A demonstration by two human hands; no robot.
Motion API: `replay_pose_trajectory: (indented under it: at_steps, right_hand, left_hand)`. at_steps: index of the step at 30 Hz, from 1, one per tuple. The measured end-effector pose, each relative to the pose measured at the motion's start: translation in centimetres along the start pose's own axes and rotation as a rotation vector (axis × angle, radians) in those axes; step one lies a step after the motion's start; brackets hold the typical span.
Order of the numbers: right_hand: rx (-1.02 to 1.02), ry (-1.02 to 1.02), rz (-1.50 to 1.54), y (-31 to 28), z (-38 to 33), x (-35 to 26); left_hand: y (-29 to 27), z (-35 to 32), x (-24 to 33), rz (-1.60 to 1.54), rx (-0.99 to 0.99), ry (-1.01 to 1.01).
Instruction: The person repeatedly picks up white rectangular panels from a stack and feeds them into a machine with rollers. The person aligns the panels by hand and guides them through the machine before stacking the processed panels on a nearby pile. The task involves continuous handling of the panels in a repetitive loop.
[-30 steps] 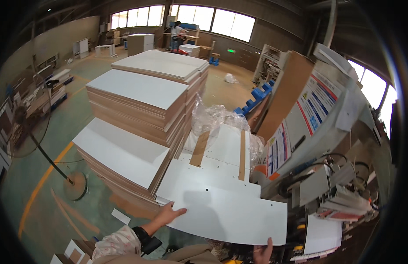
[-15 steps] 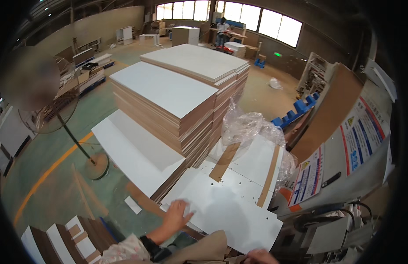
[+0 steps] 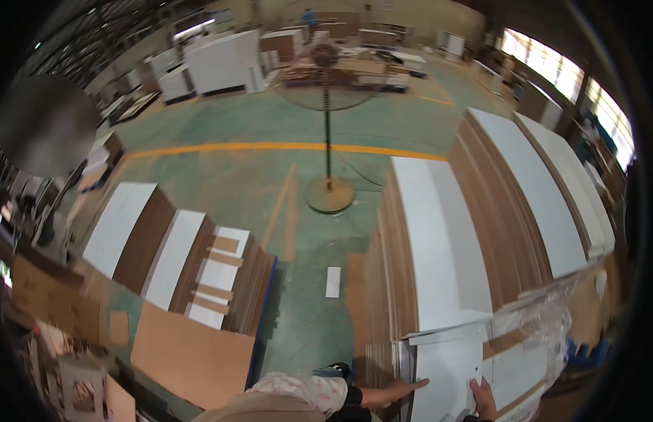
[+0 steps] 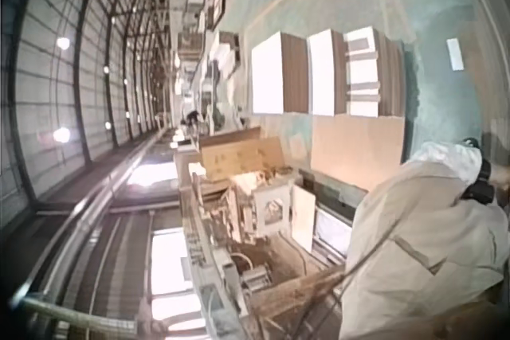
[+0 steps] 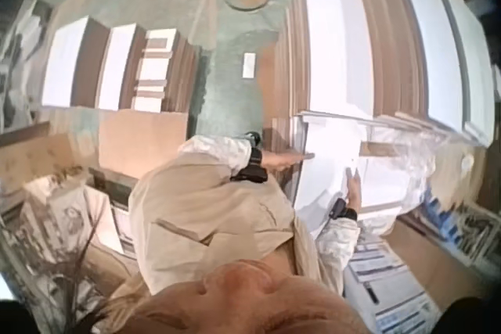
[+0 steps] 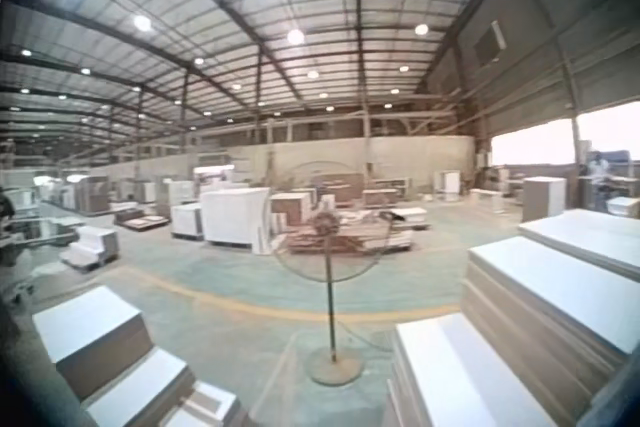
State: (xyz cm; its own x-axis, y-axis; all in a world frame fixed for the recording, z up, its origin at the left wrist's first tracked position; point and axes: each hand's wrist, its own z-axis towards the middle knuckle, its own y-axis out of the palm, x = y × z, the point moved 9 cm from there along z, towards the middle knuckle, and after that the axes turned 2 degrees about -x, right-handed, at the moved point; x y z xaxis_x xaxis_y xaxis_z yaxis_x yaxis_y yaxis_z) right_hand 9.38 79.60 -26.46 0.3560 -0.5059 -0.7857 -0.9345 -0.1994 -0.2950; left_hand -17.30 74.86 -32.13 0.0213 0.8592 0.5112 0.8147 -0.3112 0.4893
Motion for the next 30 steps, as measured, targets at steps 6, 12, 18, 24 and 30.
replay_pose_trajectory:
  at_steps: [6,12,18,24,30]
  right_hand:
    - [0.079,0.192,-0.37,3.7,-3.4,-9.4]
    - [0.081,0.209,-0.392,3.0,-2.1,-6.2]
    - [0.413,-0.066,-0.292,-0.6,-4.7,-4.1]
    - [1.179,-0.082,-0.216,-7.5,-26.4,9.2]
    - [1.07,0.171,0.694,0.2,-33.9,14.7]
  left_hand:
    - [0.0,-0.4,1.0,-0.081,-0.099,-0.014]
    - [-1.6,-4.3,3.8,-0.049,-0.043,0.063]
    - [-9.0,-3.3,10.5,-0.007,0.444,0.308]
    - [-11.5,0.7,9.4,0.072,0.508,0.28]
    - [-13.0,5.9,7.8,0.015,0.197,0.332]
